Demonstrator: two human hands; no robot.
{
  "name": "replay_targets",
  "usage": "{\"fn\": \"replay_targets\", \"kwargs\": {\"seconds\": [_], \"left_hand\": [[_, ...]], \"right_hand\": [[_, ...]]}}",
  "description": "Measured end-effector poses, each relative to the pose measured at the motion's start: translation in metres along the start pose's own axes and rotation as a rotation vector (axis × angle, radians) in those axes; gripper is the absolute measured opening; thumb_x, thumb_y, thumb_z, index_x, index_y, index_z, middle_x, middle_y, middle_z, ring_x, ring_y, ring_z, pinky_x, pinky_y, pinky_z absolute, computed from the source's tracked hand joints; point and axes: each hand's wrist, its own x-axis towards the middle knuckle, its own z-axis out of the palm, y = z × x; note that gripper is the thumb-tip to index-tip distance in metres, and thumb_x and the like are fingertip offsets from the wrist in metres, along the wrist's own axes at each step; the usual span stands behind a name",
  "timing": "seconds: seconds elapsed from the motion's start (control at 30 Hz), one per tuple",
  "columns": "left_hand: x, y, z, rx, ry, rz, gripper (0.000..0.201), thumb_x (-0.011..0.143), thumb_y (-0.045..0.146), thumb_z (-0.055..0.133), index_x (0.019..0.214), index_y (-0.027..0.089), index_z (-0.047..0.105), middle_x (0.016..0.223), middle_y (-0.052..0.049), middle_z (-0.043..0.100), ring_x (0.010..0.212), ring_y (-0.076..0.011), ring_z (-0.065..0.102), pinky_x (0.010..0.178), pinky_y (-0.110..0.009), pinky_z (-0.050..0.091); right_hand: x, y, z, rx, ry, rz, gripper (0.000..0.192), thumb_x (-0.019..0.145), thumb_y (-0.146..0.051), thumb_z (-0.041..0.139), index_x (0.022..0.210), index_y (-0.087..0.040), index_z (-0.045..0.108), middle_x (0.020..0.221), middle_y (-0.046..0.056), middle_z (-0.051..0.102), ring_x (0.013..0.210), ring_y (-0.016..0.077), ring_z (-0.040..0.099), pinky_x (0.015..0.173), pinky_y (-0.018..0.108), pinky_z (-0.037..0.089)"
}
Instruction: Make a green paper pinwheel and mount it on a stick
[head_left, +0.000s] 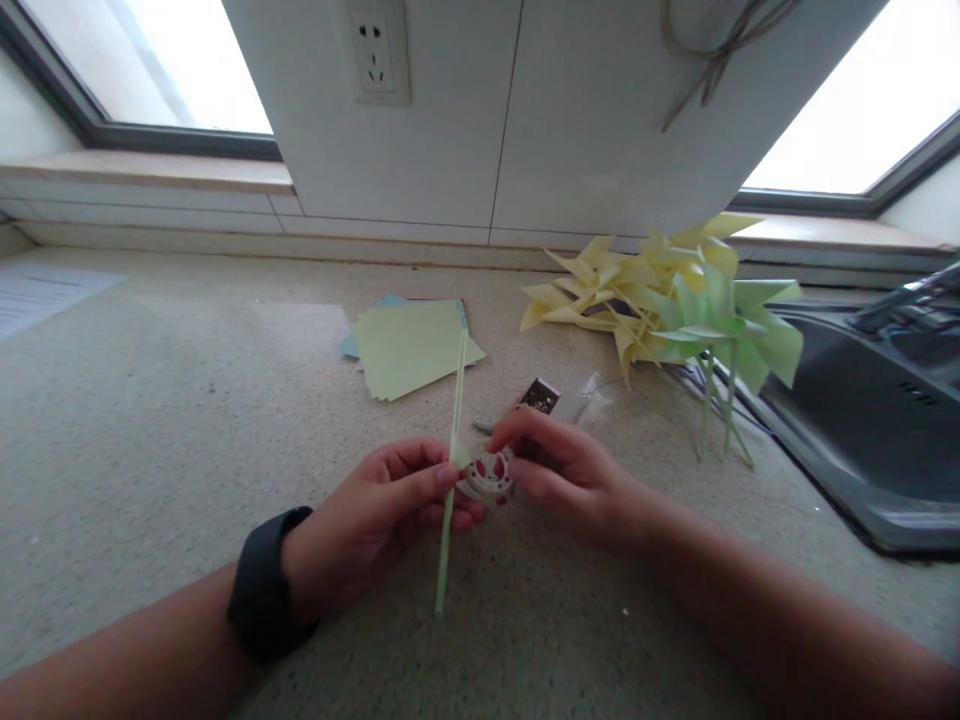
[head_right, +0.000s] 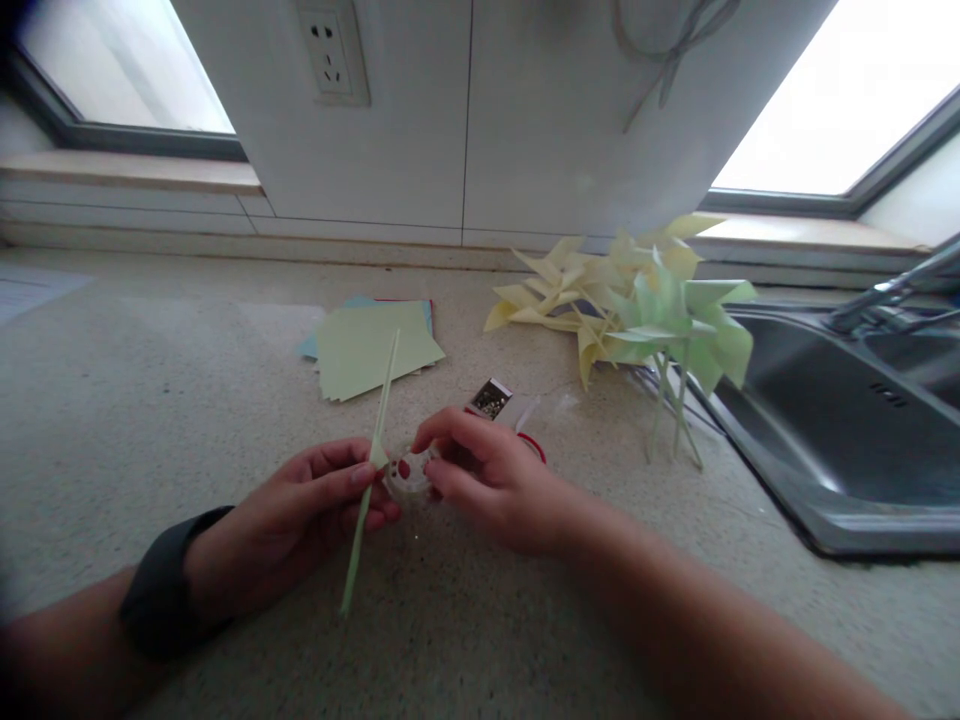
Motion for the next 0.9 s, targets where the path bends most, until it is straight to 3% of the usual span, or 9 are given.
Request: {"fn": "replay_targets", "kwargs": {"seconds": [0.13,0.4,0.5,0.63,0.77,0.9], "left_hand": [[0.001,0.001,-0.002,-0.012,0.004,-0.008,0.009,0.086,0.018,0.076,0.09,0.011,0.071,0.089,-0.006,0.077,0.074,-0.0124,0.076,0.072,-0.016,0.061],[0.0,0.002,-0.002,-0.009,0.015,0.012,0.009,0.084,0.016,0.078,0.087,0.013,0.07,0.088,-0.003,0.075,0.073,-0.0143,0.076,0.074,-0.02,0.062],[-0.001,0.002,-0.001,0.027,0.04,0.072,0.008,0.084,0.017,0.078,0.086,0.014,0.07,0.117,-0.006,0.073,0.075,-0.0148,0.077,0.072,-0.021,0.062],[-0.004,0.0,-0.001,0.153,0.008,0.189,0.007,0.085,0.016,0.076,0.086,0.016,0.069,0.153,-0.008,0.049,0.08,-0.0162,0.078,0.072,-0.024,0.064],[-0.006,-0.001,-0.001,0.264,-0.001,0.261,0.009,0.083,0.017,0.077,0.084,0.016,0.068,0.162,-0.008,0.035,0.083,-0.018,0.078,0.072,-0.026,0.064],[-0.006,-0.002,0.0,0.3,-0.039,0.206,0.01,0.085,0.019,0.077,0.083,0.015,0.068,0.155,-0.01,0.046,0.08,-0.0161,0.078,0.073,-0.027,0.064]], "right_hand": [[0.0,0.007,-0.006,0.083,-0.075,-0.05,0.028,0.084,-0.007,0.051,0.109,-0.018,0.058,0.088,0.002,0.062,0.077,0.0131,0.062,0.067,0.026,0.052],[0.003,0.008,-0.012,-0.306,-0.033,-0.306,0.024,0.078,-0.003,0.058,0.096,-0.017,0.067,0.08,0.0,0.061,0.065,0.0099,0.054,0.059,0.022,0.045],[0.003,0.009,-0.013,-0.359,0.026,-0.247,0.019,0.078,-0.006,0.059,0.092,-0.017,0.066,0.071,-0.003,0.057,0.056,0.0082,0.049,0.051,0.019,0.039],[0.003,0.013,-0.01,-0.351,0.096,-0.139,0.012,0.082,-0.011,0.061,0.092,-0.016,0.064,0.061,-0.007,0.052,0.05,0.0065,0.044,0.047,0.017,0.036],[0.002,0.012,-0.006,-0.338,0.062,-0.077,0.005,0.085,-0.018,0.063,0.088,-0.015,0.066,0.059,-0.007,0.05,0.05,0.0061,0.043,0.046,0.017,0.035],[-0.001,0.011,-0.002,-0.318,0.004,-0.052,0.008,0.087,-0.02,0.063,0.089,-0.014,0.068,0.058,-0.007,0.048,0.048,0.0054,0.041,0.044,0.016,0.032]]}}
